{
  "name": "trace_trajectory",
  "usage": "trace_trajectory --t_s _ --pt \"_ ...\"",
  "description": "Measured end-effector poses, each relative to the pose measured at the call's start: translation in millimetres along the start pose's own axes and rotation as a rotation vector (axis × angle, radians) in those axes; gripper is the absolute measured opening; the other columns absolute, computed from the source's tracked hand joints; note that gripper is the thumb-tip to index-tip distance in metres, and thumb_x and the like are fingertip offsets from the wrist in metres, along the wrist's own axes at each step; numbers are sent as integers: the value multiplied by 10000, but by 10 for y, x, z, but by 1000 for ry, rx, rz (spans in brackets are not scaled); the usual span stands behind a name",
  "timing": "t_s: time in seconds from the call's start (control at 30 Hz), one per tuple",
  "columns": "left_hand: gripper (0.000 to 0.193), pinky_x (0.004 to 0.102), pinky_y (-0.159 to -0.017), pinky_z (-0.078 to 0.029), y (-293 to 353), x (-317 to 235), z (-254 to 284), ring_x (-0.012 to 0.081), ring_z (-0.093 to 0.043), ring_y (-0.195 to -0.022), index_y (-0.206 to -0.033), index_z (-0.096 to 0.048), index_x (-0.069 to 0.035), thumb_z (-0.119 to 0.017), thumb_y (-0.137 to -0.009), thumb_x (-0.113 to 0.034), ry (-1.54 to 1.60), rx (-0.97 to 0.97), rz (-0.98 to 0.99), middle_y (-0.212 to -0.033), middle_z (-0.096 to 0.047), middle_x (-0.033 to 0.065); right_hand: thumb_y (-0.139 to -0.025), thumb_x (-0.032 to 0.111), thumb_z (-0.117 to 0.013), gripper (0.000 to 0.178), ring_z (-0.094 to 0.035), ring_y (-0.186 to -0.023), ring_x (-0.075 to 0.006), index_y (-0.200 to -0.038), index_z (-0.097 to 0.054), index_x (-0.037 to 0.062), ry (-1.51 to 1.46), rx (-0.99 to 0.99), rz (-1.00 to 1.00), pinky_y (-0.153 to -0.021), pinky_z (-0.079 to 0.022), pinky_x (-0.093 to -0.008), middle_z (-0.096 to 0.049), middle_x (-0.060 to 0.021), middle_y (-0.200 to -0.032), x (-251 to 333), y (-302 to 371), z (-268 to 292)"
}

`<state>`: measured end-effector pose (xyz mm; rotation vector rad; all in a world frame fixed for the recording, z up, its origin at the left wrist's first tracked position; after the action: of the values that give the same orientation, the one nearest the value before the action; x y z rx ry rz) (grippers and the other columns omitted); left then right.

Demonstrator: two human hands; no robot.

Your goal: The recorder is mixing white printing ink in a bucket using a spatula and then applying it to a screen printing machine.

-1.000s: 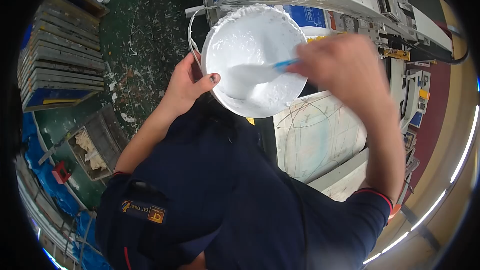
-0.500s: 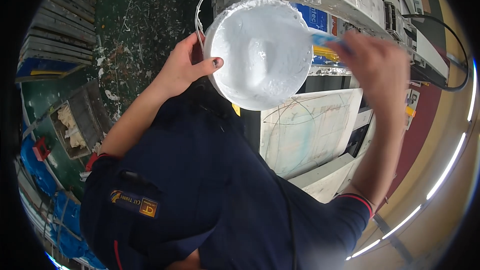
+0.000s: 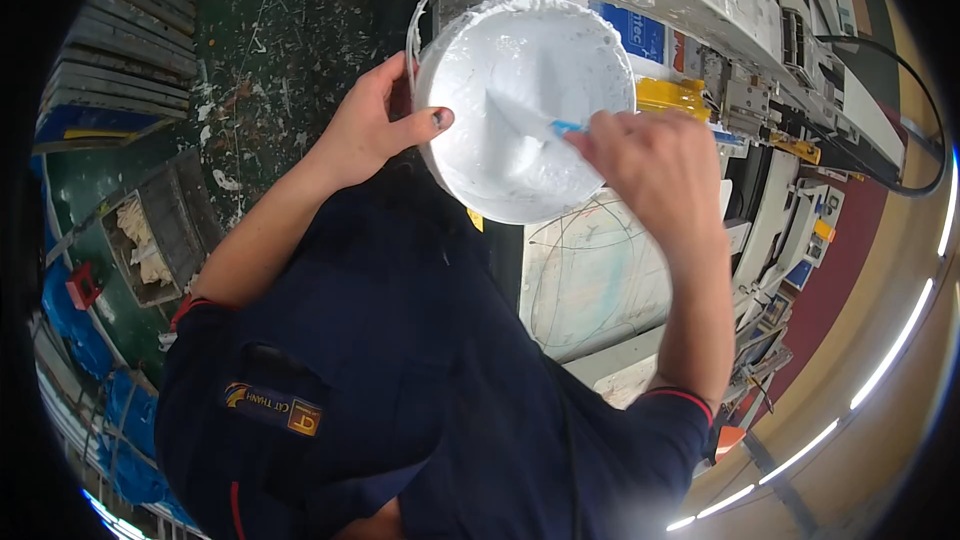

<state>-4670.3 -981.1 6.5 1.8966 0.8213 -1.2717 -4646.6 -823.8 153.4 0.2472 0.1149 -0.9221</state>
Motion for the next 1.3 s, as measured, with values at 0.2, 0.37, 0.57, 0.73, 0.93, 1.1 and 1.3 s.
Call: trace_trajectory --t_s 0.2,0.37,0.57,0.73,0.93,1.1,1.3 --pt "481 290 -903 -473 -70 141 15 104 -572 -996 -1181 -524 15 -738 -852 -262 -24 37 26 -1081 -613 60 -794 340 -777 368 -517 -461 -210 -638 -548 97 -94 -54 -317 -476 -408 -351 -486 -34 -519 -730 99 592" --pt "520 276 -758 -488 -73 94 31 103 -582 -822 -1104 -589 15 -775 -808 -370 -6 -35 1 -926 -654 53 -828 366 -732 321 -552 -482 -238 -705 -575 115 -143 -33 -86 -484 -430 -357 -552 -41 -555 -268 40 -37" --pt "507 271 -736 -483 -72 131 86 102 -569 -791 -1087 -592 12 -777 -803 -366 -24 -51 -2 -910 -648 51 -760 347 -797 378 -521 -464 -218 -633 -558 83 -167 9 -185 -478 -418 -336 -542 -44 -538 -654 138 166" --pt "491 265 -705 -470 -67 149 46 98 -548 -764 -1061 -594 13 -780 -799 -358 -57 -29 -7 -877 -633 40 -848 375 -717 360 -525 -465 -215 -659 -559 112 -64 10 -164 -468 -413 -344 -517 -45 -526 -495 179 33" --pt "439 248 -689 -459 -117 126 76 80 -538 -759 -1005 -586 -4 -781 -804 -342 -29 -31 17 -865 -613 24 -815 356 -739 324 -550 -476 -206 -671 -562 127 -87 38 -20 -472 -419 -345 -524 -30 -537 -353 107 199" --pt "410 238 -696 -452 -158 89 10 66 -534 -775 -1005 -572 0 -776 -816 -301 -21 -9 29 -876 -609 24 -811 266 -757 191 -573 -510 -181 -741 -643 130 -15 -38 -207 -495 -454 -326 -571 -18 -585 -642 283 139" --pt "402 232 -706 -444 -112 97 35 65 -528 -793 -1002 -566 0 -768 -820 -295 -7 -49 28 -875 -596 26 -788 302 -767 316 -506 -484 -177 -662 -524 143 -126 -125 -60 -495 -423 -341 -474 3 -545 31 199 296"
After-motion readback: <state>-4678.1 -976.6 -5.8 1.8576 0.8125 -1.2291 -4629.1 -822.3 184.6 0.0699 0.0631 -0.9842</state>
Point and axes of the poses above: each hand's wrist, its own y-axis away from the middle knuckle, its own z-axis out of the back of the hand, x = y × z, the point moved 9 cm from there along -y, towards the middle knuckle
